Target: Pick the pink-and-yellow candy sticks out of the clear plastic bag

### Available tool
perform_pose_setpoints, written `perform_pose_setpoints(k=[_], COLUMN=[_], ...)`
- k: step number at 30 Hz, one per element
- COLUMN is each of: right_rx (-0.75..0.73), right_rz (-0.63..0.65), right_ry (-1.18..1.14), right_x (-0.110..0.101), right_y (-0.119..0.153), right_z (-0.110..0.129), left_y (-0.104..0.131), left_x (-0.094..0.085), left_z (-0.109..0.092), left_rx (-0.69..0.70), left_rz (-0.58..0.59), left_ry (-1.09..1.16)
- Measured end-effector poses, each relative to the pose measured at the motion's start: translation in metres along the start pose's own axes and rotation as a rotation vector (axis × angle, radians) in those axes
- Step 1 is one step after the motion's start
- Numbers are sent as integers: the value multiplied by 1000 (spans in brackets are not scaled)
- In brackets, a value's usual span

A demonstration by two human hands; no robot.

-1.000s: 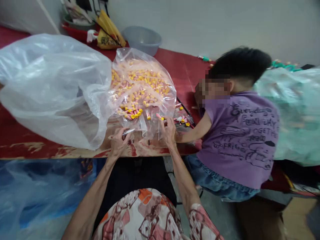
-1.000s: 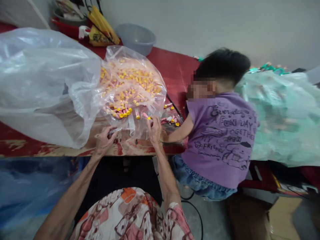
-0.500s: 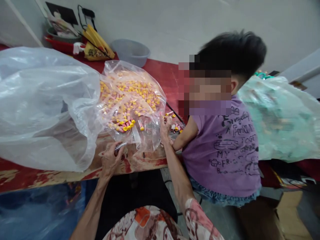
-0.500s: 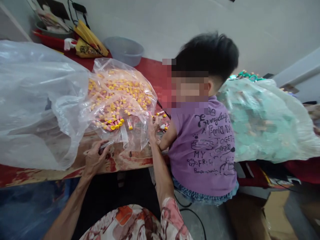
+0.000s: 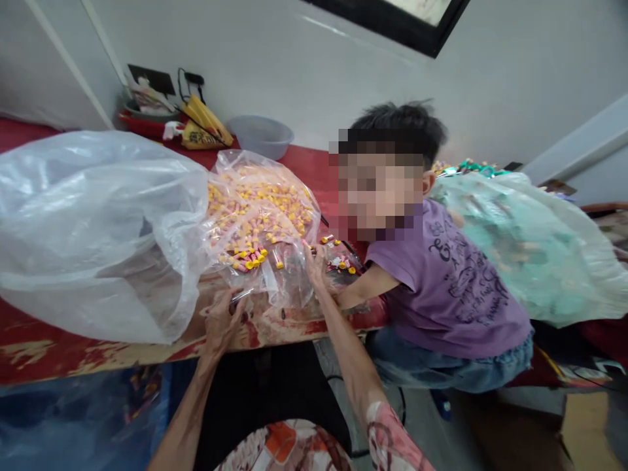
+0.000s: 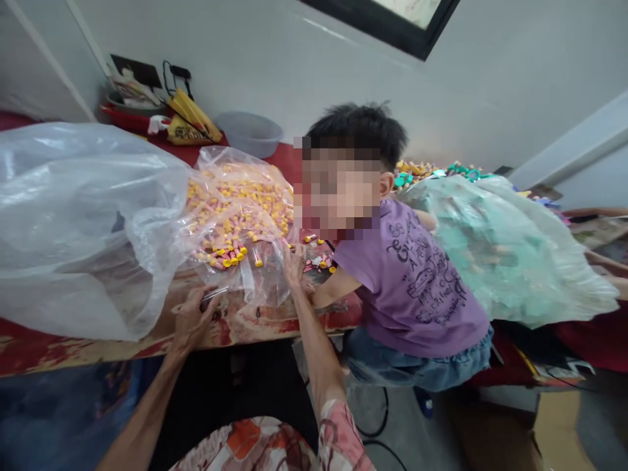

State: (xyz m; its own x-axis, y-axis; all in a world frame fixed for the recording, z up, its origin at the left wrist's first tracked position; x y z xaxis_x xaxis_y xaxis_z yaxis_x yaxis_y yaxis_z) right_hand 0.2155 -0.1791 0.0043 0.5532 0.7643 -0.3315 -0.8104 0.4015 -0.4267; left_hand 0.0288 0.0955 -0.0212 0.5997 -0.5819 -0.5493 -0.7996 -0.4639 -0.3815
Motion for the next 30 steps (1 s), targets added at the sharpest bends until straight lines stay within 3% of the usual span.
perform_pose_setpoints(k=[4, 7, 12, 22, 30], right_rx=[-103, -176, -69, -161, -154], right_rz=[-73, -34, 125, 179, 179], right_ry=[-28, -50, -49, 13, 31], right_x=[-14, -13, 5, 11, 14], right_y=[17, 41, 69, 70, 73], right_z=[24, 35, 20, 13, 11], left_y=[0, 0, -1, -3, -1], left_x=[1, 1, 3, 1, 4], left_z=[2, 3, 4, 5, 9], left_rx=[8, 4, 29, 40, -5], left_rz=[-15, -41, -57, -39, -28], left_ry=[-2, 1, 29, 17, -10])
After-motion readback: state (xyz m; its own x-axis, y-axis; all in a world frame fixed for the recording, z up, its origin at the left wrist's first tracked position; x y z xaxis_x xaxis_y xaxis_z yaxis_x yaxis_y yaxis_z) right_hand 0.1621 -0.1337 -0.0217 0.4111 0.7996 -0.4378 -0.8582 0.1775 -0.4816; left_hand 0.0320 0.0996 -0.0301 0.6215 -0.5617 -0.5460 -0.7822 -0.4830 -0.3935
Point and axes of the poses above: each hand's wrist, its own y-axis away from the middle knuckle, its own x-axis out of the palm, z = x × y, the point moved 5 cm from there along -y, towards the middle knuckle, and after that the axes turned 10 degrees about -z, right-handed, at the moved point
